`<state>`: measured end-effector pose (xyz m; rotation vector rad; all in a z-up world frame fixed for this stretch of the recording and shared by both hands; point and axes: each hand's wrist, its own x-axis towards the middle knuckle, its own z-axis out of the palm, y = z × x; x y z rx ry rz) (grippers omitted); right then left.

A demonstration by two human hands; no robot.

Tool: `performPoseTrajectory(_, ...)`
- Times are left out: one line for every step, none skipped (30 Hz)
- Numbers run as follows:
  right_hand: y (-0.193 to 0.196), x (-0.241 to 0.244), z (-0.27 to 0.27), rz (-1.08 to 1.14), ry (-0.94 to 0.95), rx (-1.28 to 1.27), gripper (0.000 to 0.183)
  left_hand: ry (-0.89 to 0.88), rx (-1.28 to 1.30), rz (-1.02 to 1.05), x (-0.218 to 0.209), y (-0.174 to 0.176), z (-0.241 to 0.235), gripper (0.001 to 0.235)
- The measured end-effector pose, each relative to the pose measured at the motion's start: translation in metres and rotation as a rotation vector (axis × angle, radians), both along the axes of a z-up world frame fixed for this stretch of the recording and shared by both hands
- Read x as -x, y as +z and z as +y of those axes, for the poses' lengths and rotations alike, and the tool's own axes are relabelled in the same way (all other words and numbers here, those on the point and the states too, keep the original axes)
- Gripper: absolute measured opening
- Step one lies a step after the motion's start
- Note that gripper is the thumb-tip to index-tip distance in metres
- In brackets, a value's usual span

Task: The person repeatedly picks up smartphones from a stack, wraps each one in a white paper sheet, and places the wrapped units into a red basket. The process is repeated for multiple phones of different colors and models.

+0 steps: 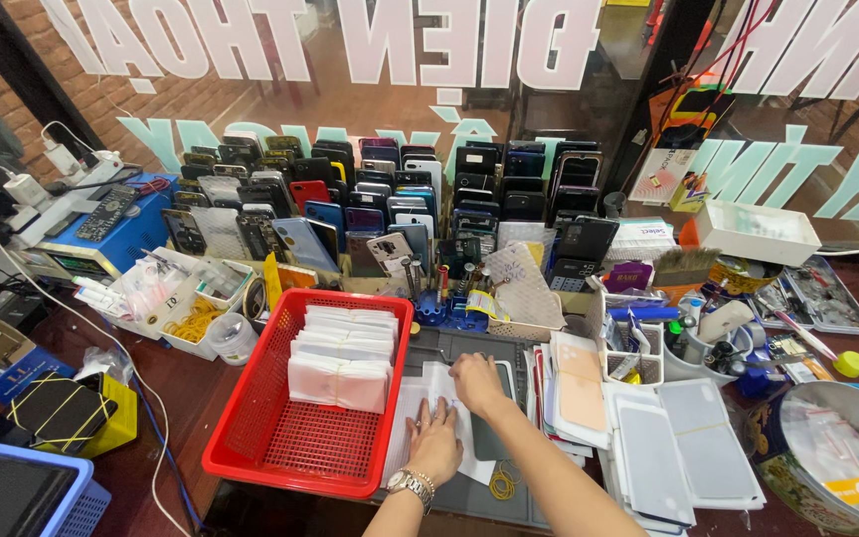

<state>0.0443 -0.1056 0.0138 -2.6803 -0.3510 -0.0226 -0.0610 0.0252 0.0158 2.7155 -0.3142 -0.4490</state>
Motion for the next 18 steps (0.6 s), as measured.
performPoseTrajectory(0.0, -0.003, -0.002, -0.005, 0.005, -0.07, 0.022, 0.018, 0.008, 0.003, 0.001, 0.002, -0.001, 0.072)
performPoseTrajectory(0.001, -0.008, -0.003, 0.029, 0.011, -0.165, 0.021, 0.037, 0.016, 0.007, 0.003, 0.005, -0.002, 0.073)
performPoseTrajectory(0.005, -0.014, -0.004, 0.061, 0.016, -0.26, 0.022, 0.054, 0.025, 0.009, 0.002, 0.008, -0.003, 0.073)
performPoseTrajectory(0.01, -0.019, -0.005, 0.093, 0.021, -0.354, 0.023, 0.143, 0.094, -0.024, 0.0, 0.012, -0.005, 0.079)
performPoseTrajectory(0.016, -0.024, -0.006, 0.123, 0.052, -0.439, 0.023, 0.23, 0.164, -0.054, -0.002, 0.016, -0.008, 0.085)
performPoseTrajectory(0.024, -0.029, -0.006, 0.153, 0.082, -0.524, 0.024, 0.317, 0.234, -0.084, -0.005, 0.019, -0.012, 0.091)
performPoseTrajectory(0.034, -0.031, -0.006, 0.182, 0.111, -0.609, 0.025, 0.381, 0.334, -0.117, -0.01, 0.023, -0.014, 0.097)
performPoseTrajectory(0.045, -0.03, -0.008, 0.261, 0.105, -0.66, 0.026, 0.446, 0.435, -0.149, -0.016, 0.026, -0.015, 0.103)
performPoseTrajectory(0.055, -0.028, -0.008, 0.34, 0.1, -0.713, 0.027, 0.512, 0.533, -0.181, -0.02, 0.028, -0.016, 0.109)
performPoseTrajectory(0.065, -0.024, -0.01, 0.418, 0.094, -0.766, 0.028, 0.535, 0.588, -0.261, -0.025, 0.031, -0.017, 0.11)
performPoseTrajectory(0.075, -0.021, -0.011, 0.457, 0.122, -0.8, 0.029, 0.556, 0.642, -0.343, -0.036, 0.035, -0.02, 0.11)
performPoseTrajectory(0.084, -0.018, -0.013, 0.495, 0.149, -0.833, 0.03, 0.576, 0.697, -0.425, -0.043, 0.039, -0.022, 0.111)
performPoseTrajectory(0.089, -0.014, -0.017, 0.534, 0.176, -0.867, 0.031, 0.612, 0.739, -0.394, -0.047, 0.04, -0.023, 0.093)
performPoseTrajectory(0.093, -0.012, -0.023, 0.594, 0.19, -0.95, 0.03, 0.648, 0.779, -0.362, -0.053, 0.042, -0.025, 0.077)
performPoseTrajectory(0.095, -0.013, -0.031, 0.655, 0.205, -1.035, 0.029, 0.684, 0.817, -0.329, -0.056, 0.044, -0.024, 0.063)
performPoseTrajectory(0.094, -0.013, -0.038, 0.715, 0.221, -1.12, 0.028, 0.68, 0.788, -0.357, -0.056, 0.045, -0.024, 0.051)
performPoseTrajectory(0.091, -0.014, -0.044, 0.607, 0.13, -1.09, 0.029, 0.676, 0.762, -0.391, -0.06, 0.047, -0.023, 0.041)
performPoseTrajectory(0.086, -0.013, -0.049, 0.5, 0.04, -1.057, 0.031, 0.673, 0.735, -0.424, -0.062, 0.049, -0.023, 0.035)
